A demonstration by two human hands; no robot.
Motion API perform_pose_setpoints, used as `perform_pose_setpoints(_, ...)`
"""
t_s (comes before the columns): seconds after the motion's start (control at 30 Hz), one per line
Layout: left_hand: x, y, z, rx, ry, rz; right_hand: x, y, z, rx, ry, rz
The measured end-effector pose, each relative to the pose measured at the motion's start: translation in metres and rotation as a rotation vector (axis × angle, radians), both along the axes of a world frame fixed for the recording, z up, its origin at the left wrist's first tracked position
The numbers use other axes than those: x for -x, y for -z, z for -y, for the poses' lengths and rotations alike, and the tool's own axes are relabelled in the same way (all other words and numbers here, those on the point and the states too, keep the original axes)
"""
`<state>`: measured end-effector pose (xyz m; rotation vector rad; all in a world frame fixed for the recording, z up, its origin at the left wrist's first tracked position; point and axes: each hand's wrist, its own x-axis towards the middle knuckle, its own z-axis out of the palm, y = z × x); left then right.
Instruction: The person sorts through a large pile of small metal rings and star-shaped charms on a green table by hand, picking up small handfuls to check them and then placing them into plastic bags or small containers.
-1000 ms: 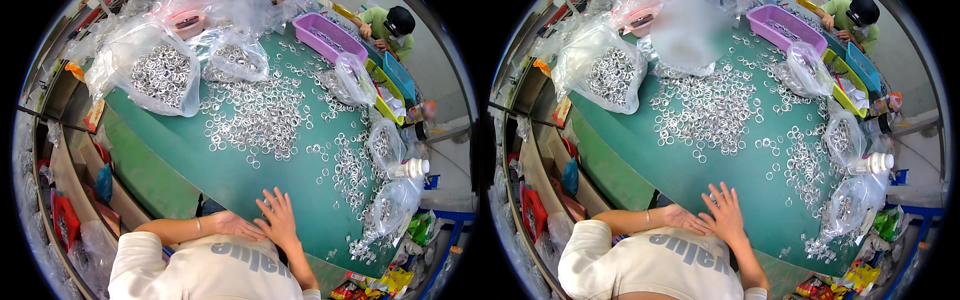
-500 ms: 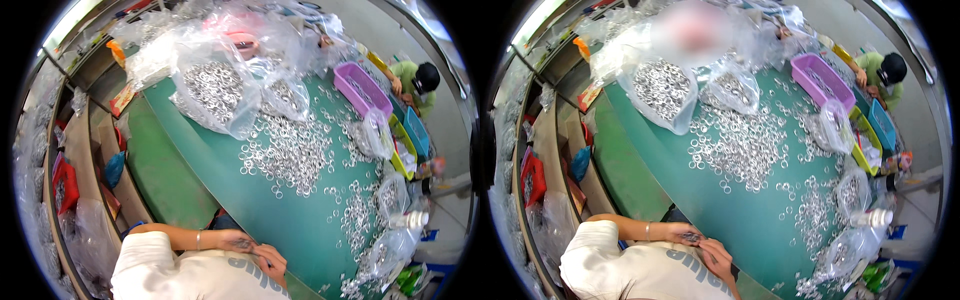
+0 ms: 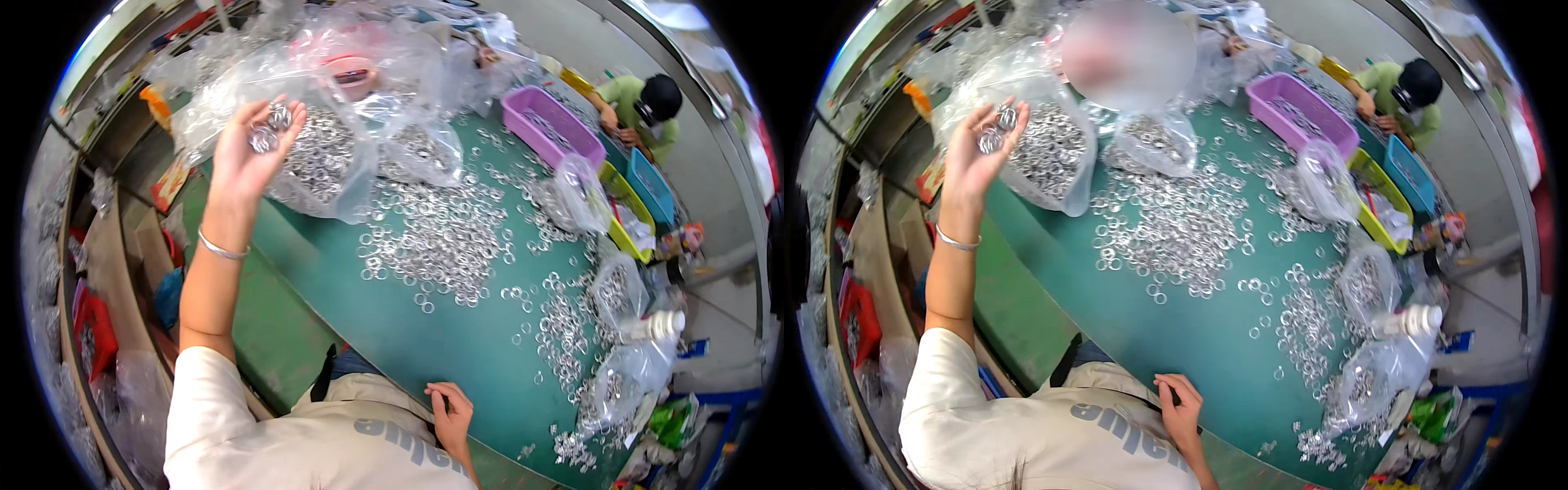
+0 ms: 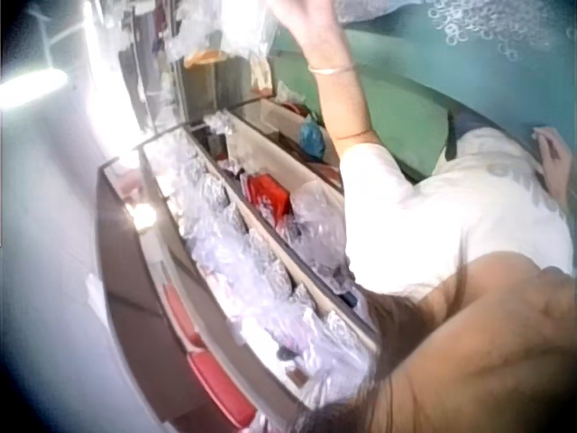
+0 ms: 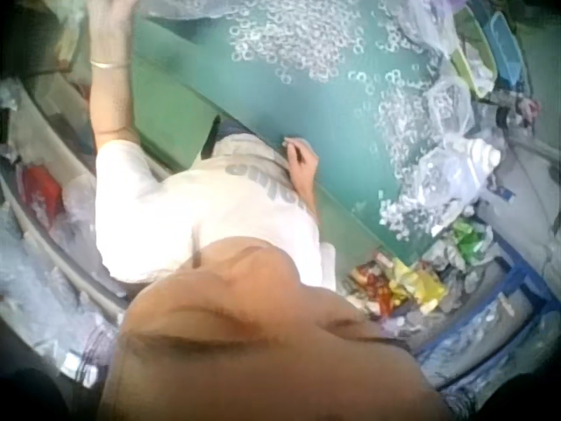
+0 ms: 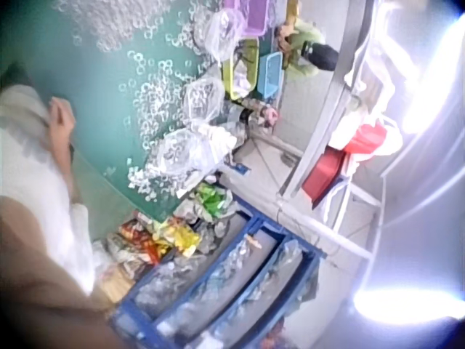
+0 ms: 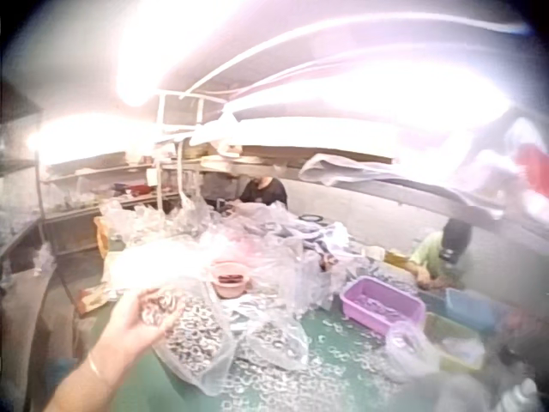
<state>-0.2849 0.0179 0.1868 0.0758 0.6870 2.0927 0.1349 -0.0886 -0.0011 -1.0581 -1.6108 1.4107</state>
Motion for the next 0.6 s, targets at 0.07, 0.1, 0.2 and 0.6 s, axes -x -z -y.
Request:
perform_pose_setpoints(0.07, -0.012, -0.007, -0.018, 0.269, -0.276, -0.171, -0.008, -0.008, -0.007, -0.023, 0.023, 0.096)
perform_pose_setpoints(0.1, -0.012, -0.001, -0.02, 0.269, -0.292, -0.326, -0.015, -0.01, -0.011, -0.032, 0.038, 0.139)
perform_pose_setpoints(0.2, -0.039, 0.02, -0.007, 0.237, -0.38, -0.786, -0.035, -0.01, -0.029, -0.057, 0.13, 0.171)
perform_pose_setpoints(0.6, -0.176, 0.195, -0.007, 0.757, 0.272, -2.049, 0.081, 0.007, -0.202, -0.803, -0.074, 0.641)
